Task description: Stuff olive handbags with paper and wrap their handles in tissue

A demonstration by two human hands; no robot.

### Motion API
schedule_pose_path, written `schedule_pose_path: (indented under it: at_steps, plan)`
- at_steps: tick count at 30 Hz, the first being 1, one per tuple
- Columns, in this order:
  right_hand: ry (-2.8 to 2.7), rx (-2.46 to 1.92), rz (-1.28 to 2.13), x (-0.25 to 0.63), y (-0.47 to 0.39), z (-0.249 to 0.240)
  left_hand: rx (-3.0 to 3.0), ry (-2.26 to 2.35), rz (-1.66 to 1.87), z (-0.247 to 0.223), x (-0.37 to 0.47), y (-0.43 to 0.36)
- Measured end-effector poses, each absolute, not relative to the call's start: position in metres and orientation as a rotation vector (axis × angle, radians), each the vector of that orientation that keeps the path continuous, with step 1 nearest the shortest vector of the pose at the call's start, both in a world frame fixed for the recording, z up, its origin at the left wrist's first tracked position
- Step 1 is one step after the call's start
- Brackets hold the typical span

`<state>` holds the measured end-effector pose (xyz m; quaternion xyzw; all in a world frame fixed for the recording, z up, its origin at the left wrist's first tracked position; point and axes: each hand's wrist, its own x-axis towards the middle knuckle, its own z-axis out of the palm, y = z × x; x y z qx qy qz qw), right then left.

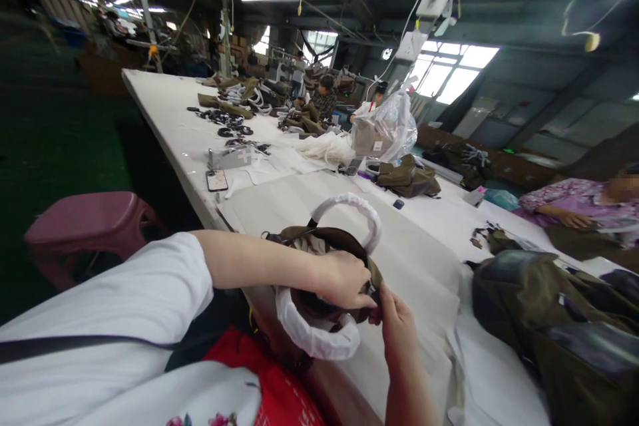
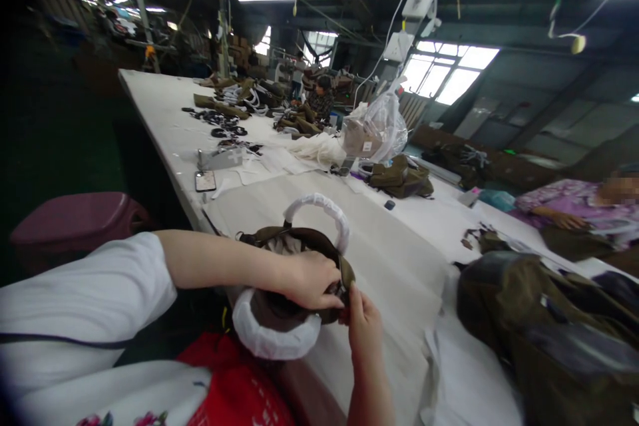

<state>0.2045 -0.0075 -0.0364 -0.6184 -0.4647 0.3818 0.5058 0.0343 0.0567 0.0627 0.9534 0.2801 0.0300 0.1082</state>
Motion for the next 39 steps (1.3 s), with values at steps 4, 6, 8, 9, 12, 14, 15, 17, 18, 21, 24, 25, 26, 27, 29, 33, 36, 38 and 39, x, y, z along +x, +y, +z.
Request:
schedule_pose_path:
  at_steps: [4,6,8,9,12,14,15,17,18,21,24,25,26,27,29,33,36,38,39]
  plan:
    - [-1.189,-1.465,0.889,0.205,-0.015,-0.035,2.755,0.819,-0.029,0.050,0.050,0.062]
    - [-1.201,-1.472,0.892,0.207,-0.018,-0.034,2.795,0.762,0.002,0.047,0.053,0.063]
    - [-1.208,-1.481,0.900,0.209,-0.021,-0.032,2.796,0.701,0.038,0.047,0.051,0.064]
    - [-1.210,-1.486,0.899,0.210,-0.022,-0.032,2.777,0.685,0.057,0.048,0.049,0.064]
    - [-1.227,-1.500,0.878,0.209,-0.024,-0.030,2.721,0.681,0.082,0.051,0.042,0.061]
    - [-1.245,-1.524,0.861,0.206,-0.025,-0.028,2.754,0.699,0.084,0.051,0.039,0.059]
    - [-1.258,-1.540,0.853,0.205,-0.025,-0.027,2.792,0.701,0.092,0.051,0.038,0.057]
    - [-1.291,-1.565,0.837,0.204,-0.027,-0.025,2.891,0.669,0.115,0.050,0.036,0.054]
    - [-1.307,-1.571,0.831,0.204,-0.028,-0.024,2.947,0.626,0.134,0.050,0.036,0.053]
    - [-1.322,-1.552,0.856,0.205,-0.030,-0.023,3.116,0.430,0.197,0.050,0.034,0.048]
    - [-1.313,-1.523,0.895,0.208,-0.033,-0.025,3.202,0.266,0.246,0.051,0.031,0.044]
    - [-1.320,-1.520,0.896,0.208,-0.034,-0.025,3.196,0.269,0.265,0.052,0.031,0.042]
    - [-1.333,-1.522,0.887,0.208,-0.035,-0.024,3.167,0.317,0.279,0.053,0.030,0.041]
    - [-1.351,-1.525,0.874,0.207,-0.036,-0.023,3.112,0.408,0.281,0.056,0.029,0.041]
    - [-1.373,-1.528,0.852,0.204,-0.039,-0.020,2.939,0.605,0.210,0.063,0.028,0.041]
    - [-1.249,-1.496,0.897,0.196,-0.047,-0.013,2.614,0.757,-0.047,0.078,0.018,0.049]
    - [-1.056,-1.468,0.933,0.191,-0.055,-0.013,2.596,0.736,-0.087,0.085,0.001,0.055]
    - [-1.002,-1.474,0.922,0.190,-0.061,-0.014,2.627,0.693,-0.091,0.089,-0.012,0.057]
    - [-0.999,-1.483,0.907,0.189,-0.064,-0.013,2.639,0.678,-0.087,0.090,-0.019,0.058]
